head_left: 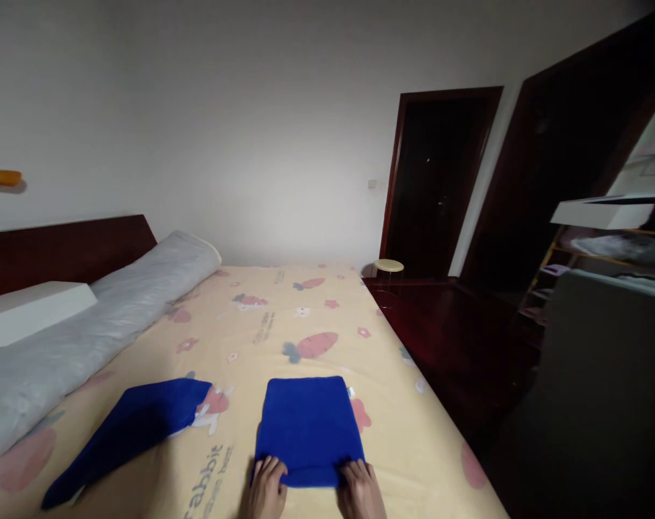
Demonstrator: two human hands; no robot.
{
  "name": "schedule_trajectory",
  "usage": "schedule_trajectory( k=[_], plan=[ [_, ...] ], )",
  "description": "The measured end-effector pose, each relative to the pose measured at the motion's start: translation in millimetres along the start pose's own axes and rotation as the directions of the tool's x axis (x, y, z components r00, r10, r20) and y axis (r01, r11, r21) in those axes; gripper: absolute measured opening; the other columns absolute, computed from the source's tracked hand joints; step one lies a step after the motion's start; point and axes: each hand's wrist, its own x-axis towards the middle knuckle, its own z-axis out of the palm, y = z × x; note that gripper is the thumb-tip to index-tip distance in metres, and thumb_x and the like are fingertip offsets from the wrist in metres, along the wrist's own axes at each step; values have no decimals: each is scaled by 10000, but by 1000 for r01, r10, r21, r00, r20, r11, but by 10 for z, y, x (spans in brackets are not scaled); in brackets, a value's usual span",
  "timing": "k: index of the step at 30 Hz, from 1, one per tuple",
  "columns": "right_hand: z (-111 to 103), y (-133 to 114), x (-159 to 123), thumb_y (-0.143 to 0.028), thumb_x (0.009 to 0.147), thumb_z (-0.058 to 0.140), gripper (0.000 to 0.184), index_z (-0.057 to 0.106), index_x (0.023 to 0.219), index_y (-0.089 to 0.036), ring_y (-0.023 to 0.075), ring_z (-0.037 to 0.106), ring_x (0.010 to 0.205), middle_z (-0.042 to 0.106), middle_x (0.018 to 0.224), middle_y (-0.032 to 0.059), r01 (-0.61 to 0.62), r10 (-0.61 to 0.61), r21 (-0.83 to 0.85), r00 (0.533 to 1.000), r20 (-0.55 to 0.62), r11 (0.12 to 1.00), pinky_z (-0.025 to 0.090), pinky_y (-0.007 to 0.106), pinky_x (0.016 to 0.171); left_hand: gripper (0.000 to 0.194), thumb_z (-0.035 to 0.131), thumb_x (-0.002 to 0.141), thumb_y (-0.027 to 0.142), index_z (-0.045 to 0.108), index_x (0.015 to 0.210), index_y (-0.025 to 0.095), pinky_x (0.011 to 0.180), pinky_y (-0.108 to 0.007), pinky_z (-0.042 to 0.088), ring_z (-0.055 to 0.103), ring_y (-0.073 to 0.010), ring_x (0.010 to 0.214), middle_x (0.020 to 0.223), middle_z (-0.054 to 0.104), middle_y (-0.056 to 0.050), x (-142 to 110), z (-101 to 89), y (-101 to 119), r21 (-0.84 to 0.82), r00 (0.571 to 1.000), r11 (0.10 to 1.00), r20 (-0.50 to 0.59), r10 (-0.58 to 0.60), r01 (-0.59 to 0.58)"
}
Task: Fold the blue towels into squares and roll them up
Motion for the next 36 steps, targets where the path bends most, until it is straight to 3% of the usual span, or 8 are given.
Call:
schedule_trajectory(
  k=[5, 9, 16, 18, 22, 26, 32, 36],
  plan=[
    [-71, -53, -71, -116, 661, 517, 188, 636, 771, -211, 249, 556, 884, 651, 829, 41, -26, 26, 6, 999, 44, 1000, 340, 381, 887, 311, 460, 709, 52, 682, 779, 258, 1058, -347, 299, 566, -183, 1148, 1038, 713, 12, -67, 97, -4, 23, 993, 992, 4, -121, 120],
    [-120, -101, -65, -140, 676, 498, 267, 657, 883, -195, 262, 570, 930, 667, 925, 71, -63, 65, -25, 995, 80, 998, 342, 399, 918, 361, 481, 711, 64, 687, 927, 267, 1104, -337, 241, 507, -179, 1264, 1205, 690, 24, -107, 94, -105, 70, 981, 982, 69, -181, 176],
    [-239, -1, -42, -190, 780, 446, 341, 648, 1054, -206, 247, 595, 934, 679, 997, 65, -96, 91, 45, 991, 97, 994, 398, 366, 864, 409, 460, 717, 17, 703, 926, 272, 1026, -276, 312, 575, -143, 1173, 1070, 742, 23, -79, -21, -404, 98, 975, 971, 23, -221, 218],
    [-263, 22, -42, -205, 812, 430, 341, 638, 1082, -221, 240, 598, 923, 679, 1006, 57, -80, 75, 59, 994, 81, 995, 405, 362, 854, 438, 457, 710, 10, 710, 947, 278, 1030, -292, 307, 578, -143, 1176, 1066, 745, 23, -46, -6, -404, 102, 967, 963, 30, -255, 250],
    [-251, -19, -10, -189, 783, 462, 249, 658, 934, -215, 267, 586, 929, 661, 943, 71, -104, 106, -30, 993, 58, 994, 378, 417, 903, 504, 423, 710, 1, 707, 1032, 265, 1072, -407, 266, 530, -198, 1247, 1178, 710, -26, 16, 38, -307, 176, 951, 936, -10, -308, 305],
    [-148, -180, 69, -125, 690, 491, 378, 652, 1024, -200, 295, 562, 1000, 649, 1034, 96, -160, 159, -107, 987, -20, 981, 338, 454, 962, 487, 437, 738, 49, 680, 1110, 249, 1072, -450, 284, 513, -238, 1255, 1244, 668, -64, 64, 80, -113, 185, 958, 940, -58, -282, 288],
    [119, -524, 163, -71, 659, 459, 381, 663, 928, -248, 231, 578, 954, 668, 954, 30, 4, -7, 79, 999, 48, 997, 378, 366, 936, 509, 353, 777, 34, 682, 1079, 280, 1123, -316, 288, 462, -148, 1314, 1309, 631, 2, 115, 340, 249, -1, 987, 995, 125, -99, 100],
    [257, -321, 104, -82, 726, 456, 500, 634, 1164, -246, 221, 601, 1039, 684, 1120, 40, 108, -106, 57, 994, -38, 993, 387, 363, 973, 488, 312, 846, 83, 663, 1128, 271, 1093, -351, 339, 507, -168, 1258, 1270, 642, -22, 103, 453, 105, 5, 999, 1000, 46, -4, 4]
  ],
)
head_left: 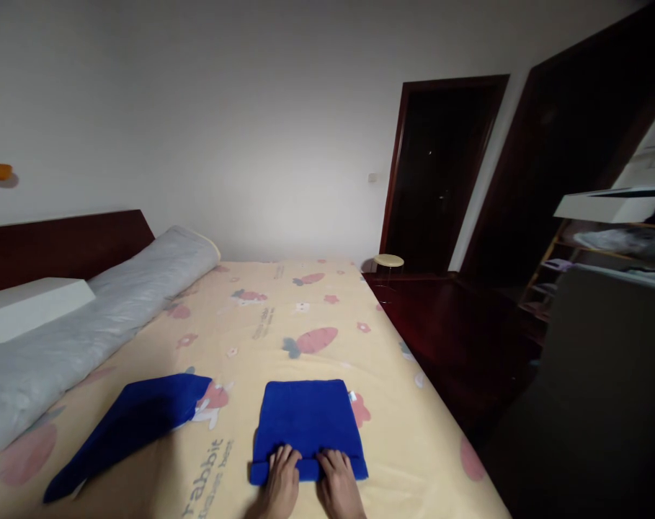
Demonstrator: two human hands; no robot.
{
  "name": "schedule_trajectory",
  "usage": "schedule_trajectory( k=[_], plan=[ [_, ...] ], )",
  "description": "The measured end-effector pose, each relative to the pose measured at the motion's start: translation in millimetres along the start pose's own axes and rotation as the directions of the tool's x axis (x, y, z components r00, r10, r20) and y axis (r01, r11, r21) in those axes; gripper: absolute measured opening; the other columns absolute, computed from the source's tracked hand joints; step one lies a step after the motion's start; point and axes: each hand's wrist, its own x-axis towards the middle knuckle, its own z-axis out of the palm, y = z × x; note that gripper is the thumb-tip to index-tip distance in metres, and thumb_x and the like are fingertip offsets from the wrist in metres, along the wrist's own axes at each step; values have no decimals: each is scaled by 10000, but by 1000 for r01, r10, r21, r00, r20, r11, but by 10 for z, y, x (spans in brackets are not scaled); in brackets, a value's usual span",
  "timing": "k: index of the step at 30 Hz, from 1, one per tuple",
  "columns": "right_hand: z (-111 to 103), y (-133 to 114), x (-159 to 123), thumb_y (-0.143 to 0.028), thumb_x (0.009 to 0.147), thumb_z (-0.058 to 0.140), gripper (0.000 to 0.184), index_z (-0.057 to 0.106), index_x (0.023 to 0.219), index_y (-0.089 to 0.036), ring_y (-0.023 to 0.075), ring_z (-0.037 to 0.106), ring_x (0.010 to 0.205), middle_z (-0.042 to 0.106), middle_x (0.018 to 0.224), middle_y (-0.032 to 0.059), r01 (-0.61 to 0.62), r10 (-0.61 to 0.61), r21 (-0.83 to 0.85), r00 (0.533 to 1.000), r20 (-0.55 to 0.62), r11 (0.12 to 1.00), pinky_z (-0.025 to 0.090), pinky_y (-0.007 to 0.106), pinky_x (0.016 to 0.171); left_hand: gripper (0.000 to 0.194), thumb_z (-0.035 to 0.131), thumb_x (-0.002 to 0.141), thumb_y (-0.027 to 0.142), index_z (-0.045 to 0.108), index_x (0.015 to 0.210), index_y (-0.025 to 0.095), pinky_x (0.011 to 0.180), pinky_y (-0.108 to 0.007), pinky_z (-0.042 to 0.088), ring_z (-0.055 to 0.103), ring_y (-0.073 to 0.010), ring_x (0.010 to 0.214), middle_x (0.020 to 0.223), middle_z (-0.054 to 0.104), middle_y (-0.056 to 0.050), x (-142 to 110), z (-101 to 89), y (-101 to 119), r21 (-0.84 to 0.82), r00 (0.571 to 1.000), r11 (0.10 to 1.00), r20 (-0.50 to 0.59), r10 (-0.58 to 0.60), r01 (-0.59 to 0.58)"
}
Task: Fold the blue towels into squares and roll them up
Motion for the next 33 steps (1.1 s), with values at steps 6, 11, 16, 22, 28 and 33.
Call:
schedule_trajectory(
  k=[6, 11, 16, 22, 28, 33],
  plan=[
    [3, 543, -222, -188, 834, 502, 474, 564, 1304, -195, 248, 585, 1166, 637, 1289, 86, 19, -52, -158, 977, -207, 987, 383, 397, 1023, 371, 385, 879, 152, 690, 1072, 239, 1001, -412, 395, 580, -218, 1107, 1127, 695, -55, -89, -117, -576, 182, 940, 976, -337, -50, 117],
    [31, 108, -30, -133, 815, 443, 501, 585, 1290, -209, 232, 579, 1185, 647, 1279, 69, 36, -37, -26, 998, -47, 999, 372, 399, 1059, 436, 359, 879, 121, 662, 1165, 246, 1053, -425, 361, 569, -211, 1156, 1198, 685, -52, -96, -11, -335, 195, 942, 975, -333, -41, 111],
    [11, -275, 252, -218, 911, 368, 454, 582, 1311, -232, 229, 537, 1249, 610, 1334, 69, -69, 47, 95, 975, 216, 993, 364, 398, 1078, 461, 332, 907, 186, 621, 1260, 250, 1062, -329, 406, 545, -174, 1241, 1328, 635, -33, 10, 227, -20, 156, 992, 986, -102, 77, -60],
    [-124, 262, 227, -419, 990, 300, 488, 561, 1344, -209, 285, 404, 1368, 498, 1439, 84, -286, 292, -74, 952, 97, 955, 300, 497, 1127, 465, 346, 940, 308, 514, 1370, 259, 1066, -453, 379, 469, -223, 1329, 1452, 522, -48, 44, -20, -388, 255, 977, 961, -208, -52, 105],
    [-59, 173, 213, -376, 988, 322, 460, 576, 1323, -189, 274, 413, 1363, 505, 1433, 104, -211, 216, -74, 974, 68, 975, 274, 471, 1144, 434, 344, 939, 215, 596, 1291, 246, 1050, -411, 387, 510, -212, 1284, 1389, 586, -69, 30, -16, -342, 253, 963, 966, -269, 18, 53],
    [33, -247, 399, -269, 937, 394, 458, 511, 1379, -256, 194, 425, 1355, 541, 1411, 31, -6, -22, 101, 960, 280, 995, 239, 387, 1163, 455, 340, 928, 175, 580, 1307, 251, 1033, -300, 407, 550, -157, 1220, 1323, 636, -44, 186, 96, -7, 138, 969, 969, -112, 219, -203]
  ],
)
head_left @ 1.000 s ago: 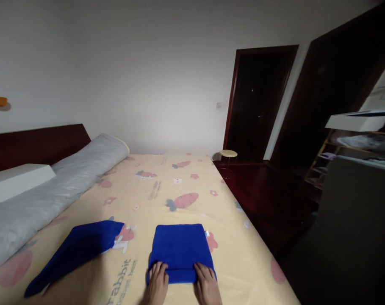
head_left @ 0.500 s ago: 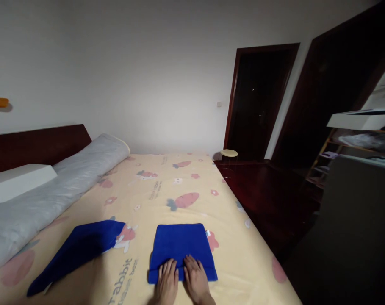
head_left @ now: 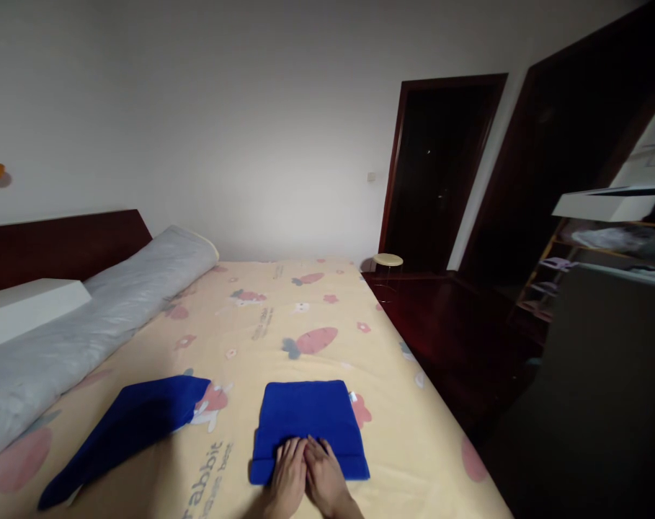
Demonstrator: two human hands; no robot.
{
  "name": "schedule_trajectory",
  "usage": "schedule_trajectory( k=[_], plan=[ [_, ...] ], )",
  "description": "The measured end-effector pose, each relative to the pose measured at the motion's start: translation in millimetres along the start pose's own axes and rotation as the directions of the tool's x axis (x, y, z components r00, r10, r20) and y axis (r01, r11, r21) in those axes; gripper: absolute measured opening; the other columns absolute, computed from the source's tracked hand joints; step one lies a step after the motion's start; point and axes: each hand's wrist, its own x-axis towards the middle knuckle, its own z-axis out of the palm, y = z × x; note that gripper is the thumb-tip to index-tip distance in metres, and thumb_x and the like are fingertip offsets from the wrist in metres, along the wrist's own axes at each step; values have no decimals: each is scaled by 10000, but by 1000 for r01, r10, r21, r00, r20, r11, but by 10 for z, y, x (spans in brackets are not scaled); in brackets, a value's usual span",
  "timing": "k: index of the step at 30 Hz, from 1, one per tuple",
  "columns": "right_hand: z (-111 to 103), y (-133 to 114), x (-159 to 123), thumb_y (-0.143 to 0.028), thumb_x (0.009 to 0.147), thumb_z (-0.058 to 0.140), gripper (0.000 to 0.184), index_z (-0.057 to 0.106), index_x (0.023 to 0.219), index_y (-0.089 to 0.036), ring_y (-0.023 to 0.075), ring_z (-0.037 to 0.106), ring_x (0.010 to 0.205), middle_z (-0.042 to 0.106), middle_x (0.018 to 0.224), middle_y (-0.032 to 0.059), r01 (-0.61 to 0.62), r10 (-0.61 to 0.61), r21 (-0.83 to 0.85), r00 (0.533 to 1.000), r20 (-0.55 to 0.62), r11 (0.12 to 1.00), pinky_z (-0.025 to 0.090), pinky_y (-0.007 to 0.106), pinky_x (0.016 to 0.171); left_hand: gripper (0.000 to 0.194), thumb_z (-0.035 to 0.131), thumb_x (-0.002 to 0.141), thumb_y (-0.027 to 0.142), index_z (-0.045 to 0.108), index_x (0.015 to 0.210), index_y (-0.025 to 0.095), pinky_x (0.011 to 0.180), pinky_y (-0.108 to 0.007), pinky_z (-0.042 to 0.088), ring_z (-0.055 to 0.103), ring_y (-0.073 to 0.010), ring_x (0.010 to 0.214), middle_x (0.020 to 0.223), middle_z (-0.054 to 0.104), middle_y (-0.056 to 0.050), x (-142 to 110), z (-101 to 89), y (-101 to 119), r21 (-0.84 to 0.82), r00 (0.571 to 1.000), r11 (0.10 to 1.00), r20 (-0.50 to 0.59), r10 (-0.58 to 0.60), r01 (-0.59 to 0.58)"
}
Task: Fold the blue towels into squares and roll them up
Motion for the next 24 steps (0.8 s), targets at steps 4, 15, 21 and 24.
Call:
schedule_trajectory(
  k=[4, 15, 21, 24],
  plan=[
    [-103, 147, 80, -293, 959, 323, 470, 503, 1391, -249, 225, 383, 1384, 472, 1462, 47, -140, 140, -27, 990, 13, 990, 256, 457, 1152, 461, 321, 930, 195, 591, 1293, 279, 1045, -377, 388, 524, -187, 1244, 1344, 621, -36, 129, -94, -102, 82, 982, 979, 6, -190, 189],
    [-201, 330, 59, -363, 991, 287, 480, 483, 1409, -229, 225, 356, 1399, 419, 1497, 62, -126, 124, -34, 990, -61, 991, 260, 432, 1157, 434, 347, 937, 204, 590, 1293, 252, 1083, -413, 355, 485, -213, 1296, 1403, 571, -59, 52, -160, -322, 144, 988, 982, -111, -107, 122],
    [-199, 74, 215, -341, 984, 300, 457, 497, 1391, -277, 203, 373, 1389, 468, 1469, 33, -50, 47, 40, 995, 91, 998, 266, 434, 1149, 441, 355, 919, 187, 600, 1279, 260, 1054, -380, 377, 508, -198, 1262, 1352, 612, -44, 236, -70, -102, 52, 977, 980, 92, -194, 190],
    [-243, 333, 186, -364, 967, 316, 487, 492, 1402, -234, 247, 322, 1415, 404, 1503, 57, -254, 255, -65, 967, 15, 965, 260, 488, 1149, 448, 334, 927, 198, 594, 1286, 261, 1042, -441, 356, 504, -223, 1245, 1336, 617, -58, 234, -226, -263, 108, 956, 950, 3, -293, 291]
  ],
)
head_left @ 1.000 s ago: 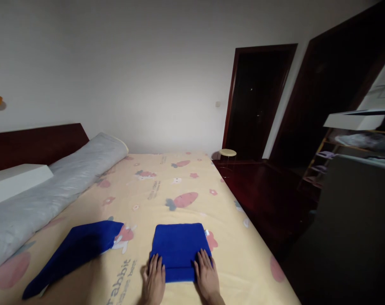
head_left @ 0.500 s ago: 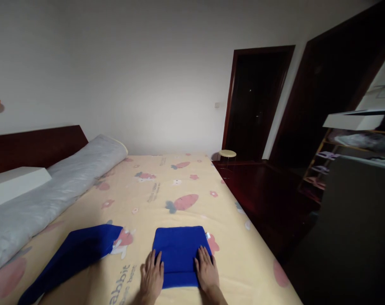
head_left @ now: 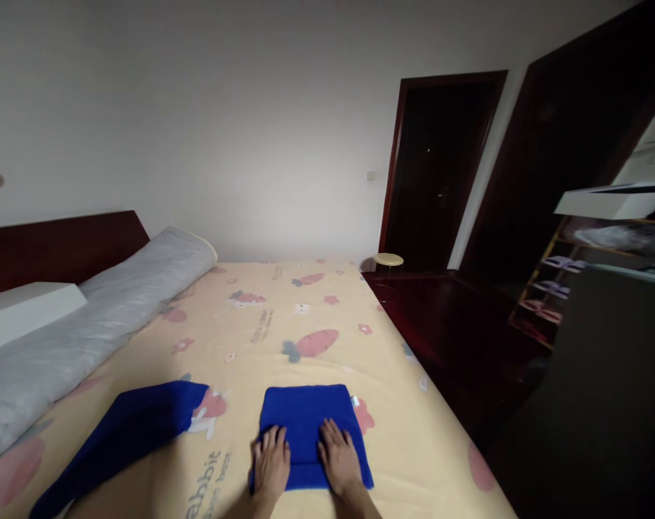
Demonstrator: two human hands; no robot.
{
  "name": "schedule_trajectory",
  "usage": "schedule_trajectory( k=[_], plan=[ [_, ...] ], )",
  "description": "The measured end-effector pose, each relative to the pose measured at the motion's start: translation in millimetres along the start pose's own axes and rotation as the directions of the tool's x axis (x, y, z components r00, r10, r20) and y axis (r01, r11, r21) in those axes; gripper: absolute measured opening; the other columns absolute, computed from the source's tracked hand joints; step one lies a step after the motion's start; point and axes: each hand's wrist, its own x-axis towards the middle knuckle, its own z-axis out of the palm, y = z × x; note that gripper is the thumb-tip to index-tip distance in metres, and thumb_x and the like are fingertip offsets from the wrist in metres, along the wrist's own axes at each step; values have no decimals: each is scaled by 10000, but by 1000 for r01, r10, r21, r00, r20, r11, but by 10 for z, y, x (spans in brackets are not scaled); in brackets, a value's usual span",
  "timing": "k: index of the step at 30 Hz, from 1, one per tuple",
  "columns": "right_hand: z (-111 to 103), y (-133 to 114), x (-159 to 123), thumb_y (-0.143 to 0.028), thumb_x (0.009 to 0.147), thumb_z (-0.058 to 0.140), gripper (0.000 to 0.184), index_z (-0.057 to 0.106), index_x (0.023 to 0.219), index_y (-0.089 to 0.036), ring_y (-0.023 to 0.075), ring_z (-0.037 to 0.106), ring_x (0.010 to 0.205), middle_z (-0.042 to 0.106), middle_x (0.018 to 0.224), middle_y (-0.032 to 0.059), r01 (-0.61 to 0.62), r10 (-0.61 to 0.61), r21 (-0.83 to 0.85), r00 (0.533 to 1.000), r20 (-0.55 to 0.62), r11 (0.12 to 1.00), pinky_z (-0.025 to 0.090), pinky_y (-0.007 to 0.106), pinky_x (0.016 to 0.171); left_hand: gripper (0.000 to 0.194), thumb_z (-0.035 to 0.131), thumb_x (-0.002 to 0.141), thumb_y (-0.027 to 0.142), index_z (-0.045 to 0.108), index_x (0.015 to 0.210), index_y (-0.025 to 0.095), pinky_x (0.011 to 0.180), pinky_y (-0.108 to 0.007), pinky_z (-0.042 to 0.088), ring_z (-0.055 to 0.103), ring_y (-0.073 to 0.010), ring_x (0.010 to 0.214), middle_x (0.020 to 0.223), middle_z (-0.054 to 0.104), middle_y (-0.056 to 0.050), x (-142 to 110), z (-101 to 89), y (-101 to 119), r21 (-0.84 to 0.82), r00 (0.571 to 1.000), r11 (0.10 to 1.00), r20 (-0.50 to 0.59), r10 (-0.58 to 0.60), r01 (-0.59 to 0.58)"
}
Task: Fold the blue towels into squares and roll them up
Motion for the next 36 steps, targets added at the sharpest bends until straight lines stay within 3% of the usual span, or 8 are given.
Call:
schedule_trajectory(
  k=[6, 11, 14, 18, 22, 26, 31, 36],
  plan=[
    [-49, 349, -27, -396, 958, 343, 528, 493, 1401, -151, 282, 325, 1411, 384, 1503, 121, -165, 153, -69, 977, -147, 984, 248, 498, 1160, 453, 312, 924, 175, 612, 1260, 221, 1033, -485, 328, 481, -245, 1243, 1329, 618, -81, -41, -164, -318, 105, 989, 992, -135, -60, 75],
    [12, -81, -26, -324, 977, 310, 465, 498, 1396, -252, 216, 361, 1396, 442, 1484, 47, 163, -162, 40, 987, -19, 986, 274, 428, 1151, 422, 335, 930, 198, 624, 1230, 264, 1048, -369, 362, 518, -181, 1224, 1303, 633, -40, -18, -22, -5, -48, 980, 980, -51, 190, -193],
    [35, -231, 3, -326, 975, 317, 458, 487, 1398, -285, 194, 395, 1376, 482, 1457, 30, 240, -248, 99, 966, 78, 966, 292, 414, 1139, 433, 357, 909, 185, 614, 1241, 289, 1044, -338, 370, 512, -162, 1238, 1326, 621, -15, 40, 52, 147, -111, 974, 972, 59, 217, -209],
    [-21, 55, 39, -325, 953, 332, 487, 481, 1410, -244, 242, 320, 1416, 383, 1515, 53, -2, 3, -16, 1000, 25, 1000, 270, 482, 1143, 463, 330, 909, 183, 593, 1281, 268, 1032, -420, 351, 497, -209, 1241, 1341, 610, -45, 76, -18, -24, -8, 999, 999, 24, 37, -37],
    [-101, 444, 35, -329, 942, 350, 512, 482, 1411, -174, 300, 319, 1413, 366, 1514, 124, -234, 223, -99, 968, -112, 967, 261, 545, 1130, 458, 304, 925, 167, 608, 1262, 234, 1003, -435, 354, 510, -223, 1205, 1295, 636, -63, 37, -149, -317, 99, 996, 995, -93, -5, 14],
    [-81, 298, 4, -341, 958, 337, 502, 500, 1393, -152, 285, 312, 1419, 351, 1528, 133, -135, 126, -74, 984, -123, 988, 232, 508, 1148, 439, 288, 946, 187, 637, 1212, 208, 1001, -425, 388, 549, -215, 1171, 1241, 659, -84, 24, -126, -221, 32, 986, 998, -152, 63, -59],
    [56, -190, -16, -262, 964, 320, 427, 587, 1297, -284, 217, 507, 1268, 604, 1345, 43, 133, -130, 49, 989, -67, 990, 293, 437, 1110, 440, 335, 903, 159, 641, 1203, 255, 1022, -357, 418, 547, -180, 1198, 1272, 649, -46, 41, 114, 168, -136, 977, 967, -51, 208, -213],
    [41, 41, 52, -360, 972, 301, 475, 531, 1368, -234, 279, 424, 1349, 488, 1456, 87, -161, 153, -61, 981, -117, 985, 305, 508, 1095, 455, 322, 906, 180, 606, 1249, 274, 1041, -389, 394, 501, -186, 1266, 1346, 605, -39, 31, 166, 63, -181, 988, 974, 43, 148, -138]
  ],
)
